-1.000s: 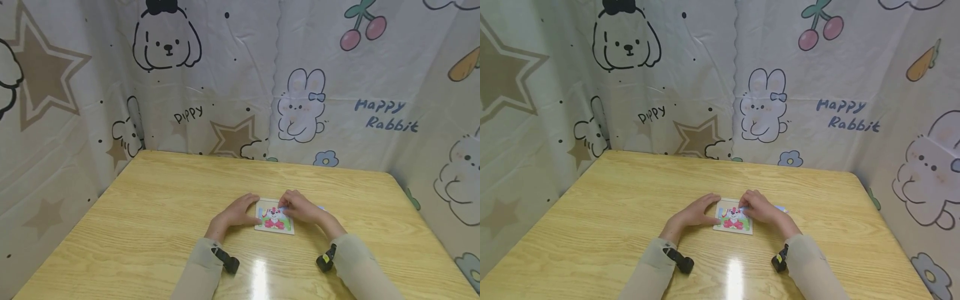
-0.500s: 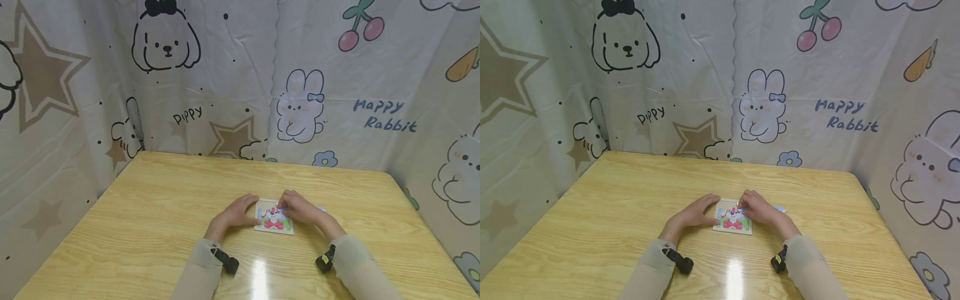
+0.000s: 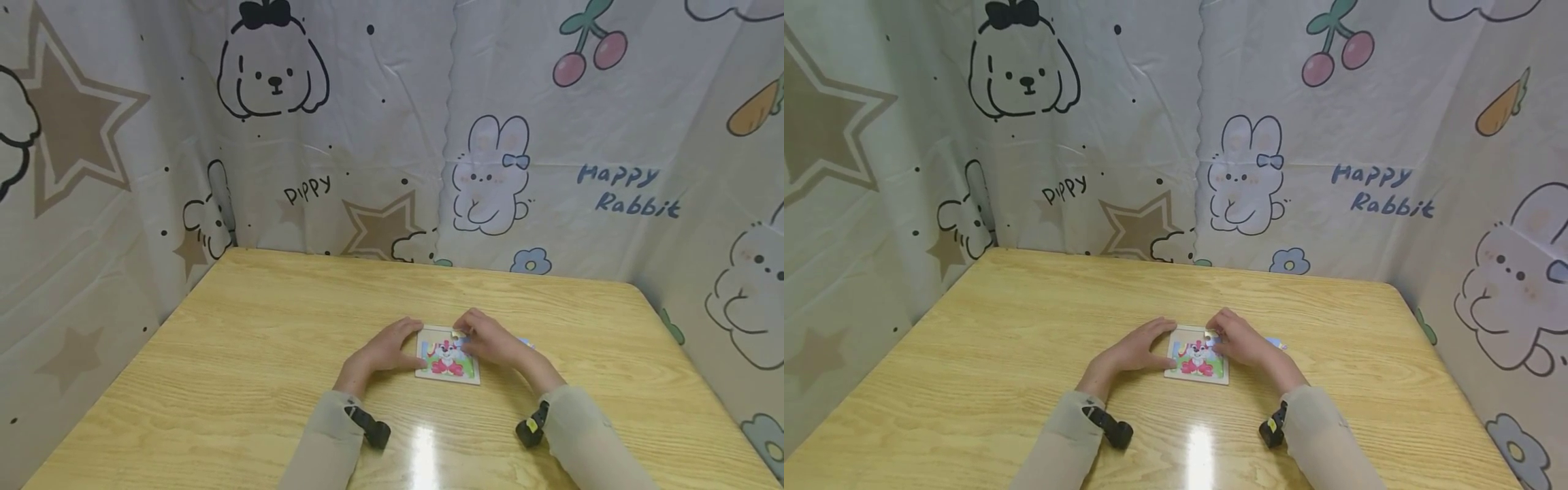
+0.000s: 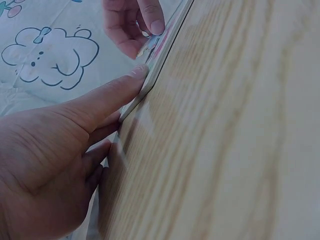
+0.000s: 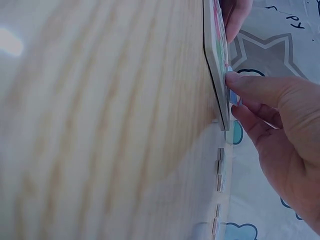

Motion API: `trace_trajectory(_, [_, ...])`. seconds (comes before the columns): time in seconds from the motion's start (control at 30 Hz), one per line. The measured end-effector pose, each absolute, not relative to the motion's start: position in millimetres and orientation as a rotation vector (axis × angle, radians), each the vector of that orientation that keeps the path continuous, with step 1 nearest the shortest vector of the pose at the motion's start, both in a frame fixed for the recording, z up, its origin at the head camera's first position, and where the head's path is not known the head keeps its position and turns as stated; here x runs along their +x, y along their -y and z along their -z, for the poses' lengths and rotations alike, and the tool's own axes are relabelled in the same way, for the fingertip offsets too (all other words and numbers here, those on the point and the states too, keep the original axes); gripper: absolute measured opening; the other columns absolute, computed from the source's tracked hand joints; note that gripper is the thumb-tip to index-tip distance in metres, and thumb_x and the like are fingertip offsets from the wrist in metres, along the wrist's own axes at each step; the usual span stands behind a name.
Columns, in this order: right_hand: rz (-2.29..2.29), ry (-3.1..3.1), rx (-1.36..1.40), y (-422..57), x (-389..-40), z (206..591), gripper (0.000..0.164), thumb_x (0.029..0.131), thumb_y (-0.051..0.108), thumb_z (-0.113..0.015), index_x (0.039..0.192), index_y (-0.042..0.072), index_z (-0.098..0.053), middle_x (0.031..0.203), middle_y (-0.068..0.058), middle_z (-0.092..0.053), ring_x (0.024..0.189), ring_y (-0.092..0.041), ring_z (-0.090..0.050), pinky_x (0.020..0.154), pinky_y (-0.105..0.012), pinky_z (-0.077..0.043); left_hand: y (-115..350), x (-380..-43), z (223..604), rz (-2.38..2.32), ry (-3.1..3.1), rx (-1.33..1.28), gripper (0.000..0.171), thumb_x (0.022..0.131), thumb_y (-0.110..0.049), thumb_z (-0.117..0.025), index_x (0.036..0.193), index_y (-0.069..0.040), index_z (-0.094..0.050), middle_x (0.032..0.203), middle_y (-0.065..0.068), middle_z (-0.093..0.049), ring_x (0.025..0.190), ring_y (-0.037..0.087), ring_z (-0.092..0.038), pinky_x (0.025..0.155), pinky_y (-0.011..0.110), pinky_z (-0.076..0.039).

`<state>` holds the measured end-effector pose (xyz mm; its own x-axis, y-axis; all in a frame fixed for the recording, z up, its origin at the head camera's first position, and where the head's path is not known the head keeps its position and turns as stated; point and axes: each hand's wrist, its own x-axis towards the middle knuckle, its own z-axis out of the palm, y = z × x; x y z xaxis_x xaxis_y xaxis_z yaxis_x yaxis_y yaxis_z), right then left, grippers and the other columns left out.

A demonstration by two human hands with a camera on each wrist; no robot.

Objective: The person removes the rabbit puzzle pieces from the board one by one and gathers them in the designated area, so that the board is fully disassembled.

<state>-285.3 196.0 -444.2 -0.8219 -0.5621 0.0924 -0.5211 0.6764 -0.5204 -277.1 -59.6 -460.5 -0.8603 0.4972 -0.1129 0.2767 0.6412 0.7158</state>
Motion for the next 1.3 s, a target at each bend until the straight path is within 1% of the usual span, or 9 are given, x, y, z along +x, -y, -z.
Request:
trace_trajectory(0.13, [0.818,-2.815,-0.899,-196,-286,443,0.027,0.087,0.003,-0.069,0.113,0.001,-0.064,0.107,-0.01,-0.061,0.099,-0.021,-0.058,0.089,-0.038,-0.055,59,-278,461,-1.045,-2.565,0.629,0.078,0.085,-0.036,-0.075,0.15,-0.013,-0.039,0.161,0.009,-0.031,0.151,0.031,-0.024,0.125,0.049,-0.022])
trace_trajectory(0.37, [0.888,-2.823,-0.869,-199,-286,443,0.022,0.089,-0.003,-0.063,0.111,0.003,-0.065,0.108,-0.009,-0.061,0.103,-0.024,-0.061,0.091,-0.041,-0.057,59,-277,459,-1.044,-2.565,0.632,0.078,0.085,-0.035,-0.076,0.15,-0.013,-0.039,0.161,0.008,-0.031,0.151,0.032,-0.023,0.125,0.049,-0.022])
trace_trajectory(0.57, [0.944,-2.824,-0.892,-202,-287,445,0.02,0.09,-0.007,-0.061,0.107,0.001,-0.065,0.105,-0.012,-0.062,0.097,-0.025,-0.064,0.085,-0.036,-0.058,59,-276,460,-1.039,-2.57,0.637,0.078,0.085,-0.034,-0.076,0.15,-0.013,-0.039,0.16,0.009,-0.032,0.151,0.031,-0.025,0.125,0.048,-0.022])
trace_trajectory(0.7, [1.004,-2.821,-0.831,-204,-287,447,0.02,0.09,-0.007,-0.06,0.106,0.002,-0.067,0.104,-0.012,-0.064,0.096,-0.025,-0.065,0.085,-0.034,-0.059,59,-276,461,-1.039,-2.567,0.652,0.077,0.085,-0.033,-0.076,0.15,-0.011,-0.039,0.159,0.009,-0.033,0.151,0.032,-0.025,0.125,0.048,-0.023])
trace_trajectory(1.0, [1.045,-2.838,-0.723,-208,-286,448,0.02,0.091,-0.005,-0.06,0.106,0.004,-0.068,0.105,-0.01,-0.064,0.101,-0.027,-0.065,0.089,-0.04,-0.059,59,-277,462,-1.034,-2.57,0.66,0.077,0.085,-0.034,-0.076,0.15,-0.012,-0.039,0.159,0.01,-0.033,0.15,0.032,-0.026,0.125,0.048,-0.024])
trace_trajectory(1.3, [1.036,-2.895,-0.659,-229,-283,450,0.019,0.091,-0.004,-0.06,0.105,0.006,-0.068,0.104,-0.01,-0.064,0.101,-0.028,-0.065,0.09,-0.043,-0.058,59,-278,462,-1.032,-2.582,0.685,0.078,0.085,-0.033,-0.076,0.15,-0.01,-0.039,0.159,0.011,-0.032,0.15,0.033,-0.026,0.125,0.049,-0.023])
